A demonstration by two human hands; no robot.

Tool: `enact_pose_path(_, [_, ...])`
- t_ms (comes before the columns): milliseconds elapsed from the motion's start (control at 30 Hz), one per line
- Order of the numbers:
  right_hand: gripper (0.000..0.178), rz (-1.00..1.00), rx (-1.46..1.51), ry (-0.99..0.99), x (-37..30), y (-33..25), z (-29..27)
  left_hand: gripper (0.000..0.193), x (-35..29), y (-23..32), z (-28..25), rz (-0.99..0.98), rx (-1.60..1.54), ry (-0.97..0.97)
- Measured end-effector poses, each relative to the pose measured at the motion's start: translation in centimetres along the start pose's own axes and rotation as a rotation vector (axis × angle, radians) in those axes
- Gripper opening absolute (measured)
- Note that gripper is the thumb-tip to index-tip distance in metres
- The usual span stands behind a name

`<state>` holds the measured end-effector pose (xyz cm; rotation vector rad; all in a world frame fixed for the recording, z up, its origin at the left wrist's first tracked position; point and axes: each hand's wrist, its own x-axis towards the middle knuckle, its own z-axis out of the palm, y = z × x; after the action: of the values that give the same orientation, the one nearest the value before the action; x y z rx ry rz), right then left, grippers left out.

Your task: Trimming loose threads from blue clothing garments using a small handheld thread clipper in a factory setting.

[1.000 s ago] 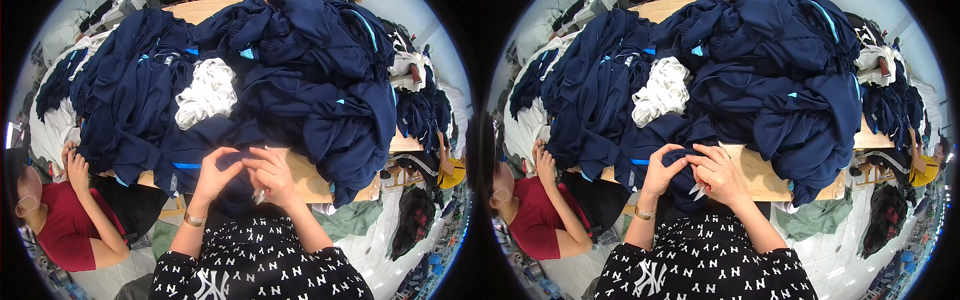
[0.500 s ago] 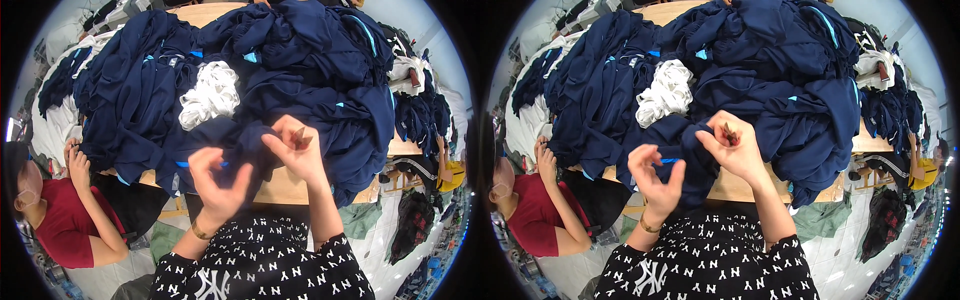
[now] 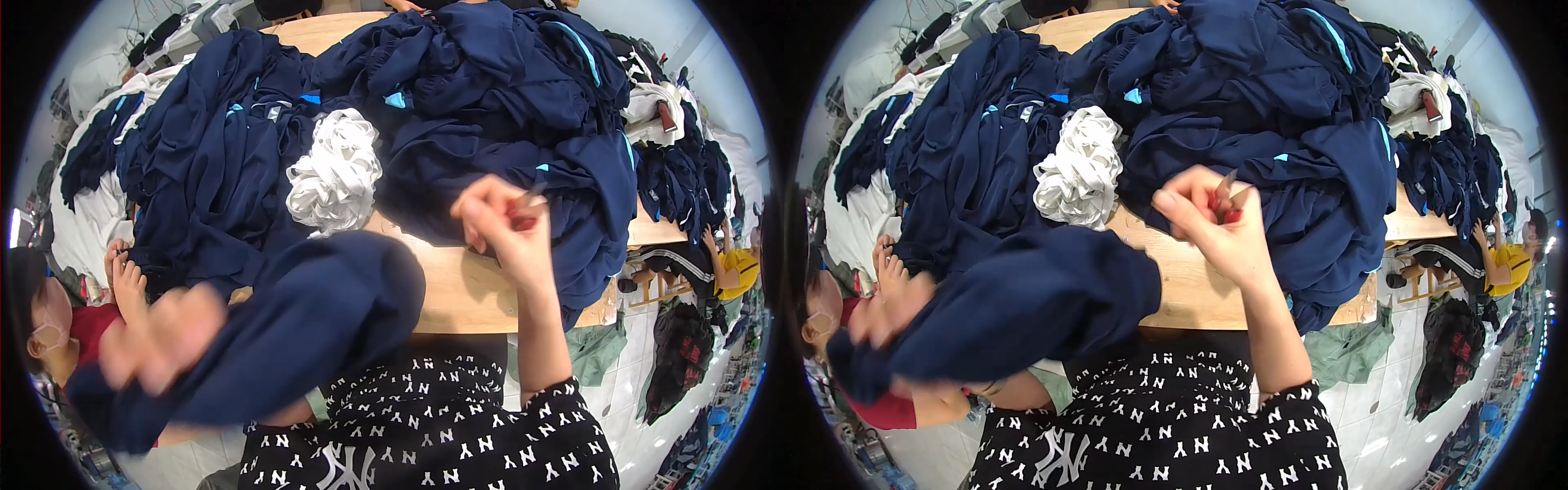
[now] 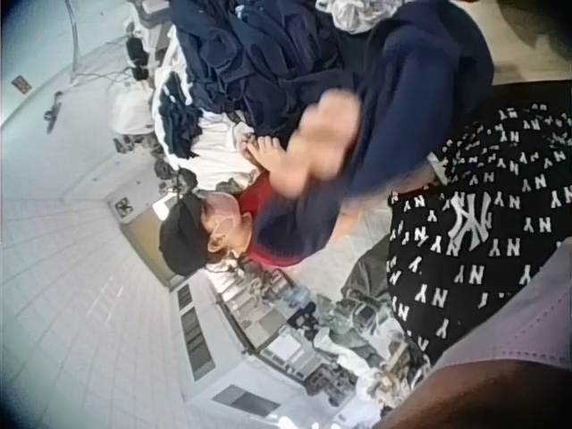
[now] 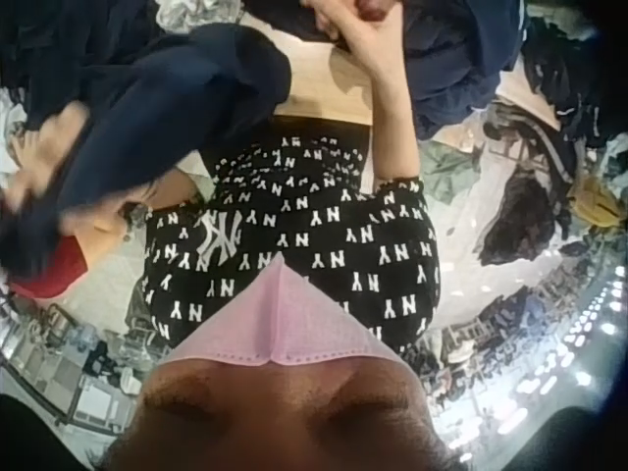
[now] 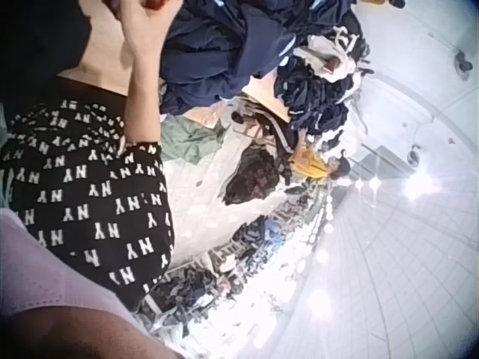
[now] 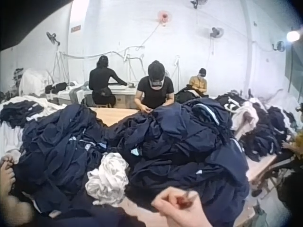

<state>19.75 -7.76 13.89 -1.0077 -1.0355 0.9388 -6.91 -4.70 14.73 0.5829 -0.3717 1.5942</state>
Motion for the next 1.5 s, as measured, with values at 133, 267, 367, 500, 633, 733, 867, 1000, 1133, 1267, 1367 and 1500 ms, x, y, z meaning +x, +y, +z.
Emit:
enact_pose_path(133, [0.044, 0.259, -0.618, 0.061, -3.9, 10.3, -5.9, 0.037, 0.5, 0.4, 0.9, -0.146, 0.274, -0.118])
enact_pose_path(267, [0.033, 0.16, -1.169, 0.052, -7.9, 16.3, -7.3, 0.031, 0.8, 2.0, 2.6, -0.261, 0.608, -0.233])
enact_pose_path(367, [0.037, 0.091, -1.347, 0.061, -8.6, 15.2, -6.9, 0.034, -2.3, -2.3, 0.6, -0.298, 0.458, 0.204])
enact_pose_path(500, [0.028, -0.19, -1.232, -0.054, -5.6, 14.0, -3.4, 0.025, -5.8, -1.7, -2.3, -0.577, 0.535, 0.344])
enact_pose_path(633, [0.01, -0.305, -0.899, -0.048, 1.6, 13.7, 1.5, 0.011, -9.9, -1.8, -4.1, -0.826, 0.597, 0.424])
enact_pose_path(733, [0.018, -0.302, -0.845, -0.043, 7.5, 15.4, 4.6, 0.015, -10.9, -1.8, -4.4, -0.828, 0.572, 0.373])
enact_pose_path(867, [0.03, -0.132, -1.003, 0.026, 12.7, 16.3, 7.0, 0.038, -8.9, -0.6, -3.7, -0.794, 0.716, 0.348])
enact_pose_path(1000, [0.014, 0.039, -0.272, -0.059, 18.1, 13.0, 6.7, 0.036, -8.1, 1.9, -4.5, -0.693, 0.621, 0.373])
enact_pose_path(1133, [0.016, 0.023, 0.192, 0.022, 21.5, 3.2, 7.8, 0.03, -6.6, 3.0, -4.5, -0.589, 0.546, 0.357])
enact_pose_path(1267, [0.023, -0.152, -0.043, 0.008, 23.6, 0.2, 6.3, 0.032, -5.9, 1.8, -4.8, -0.591, 0.446, 0.327])
enact_pose_path(1367, [0.025, -0.23, -1.029, -0.071, 25.2, 1.8, 2.4, 0.033, -5.7, 0.4, -4.2, -0.641, 0.461, 0.262])
enact_pose_path(1500, [0.028, -0.375, -1.32, 0.047, 21.7, 5.7, 5.3, 0.036, -6.9, 2.3, -4.4, -0.632, 0.407, 0.254])
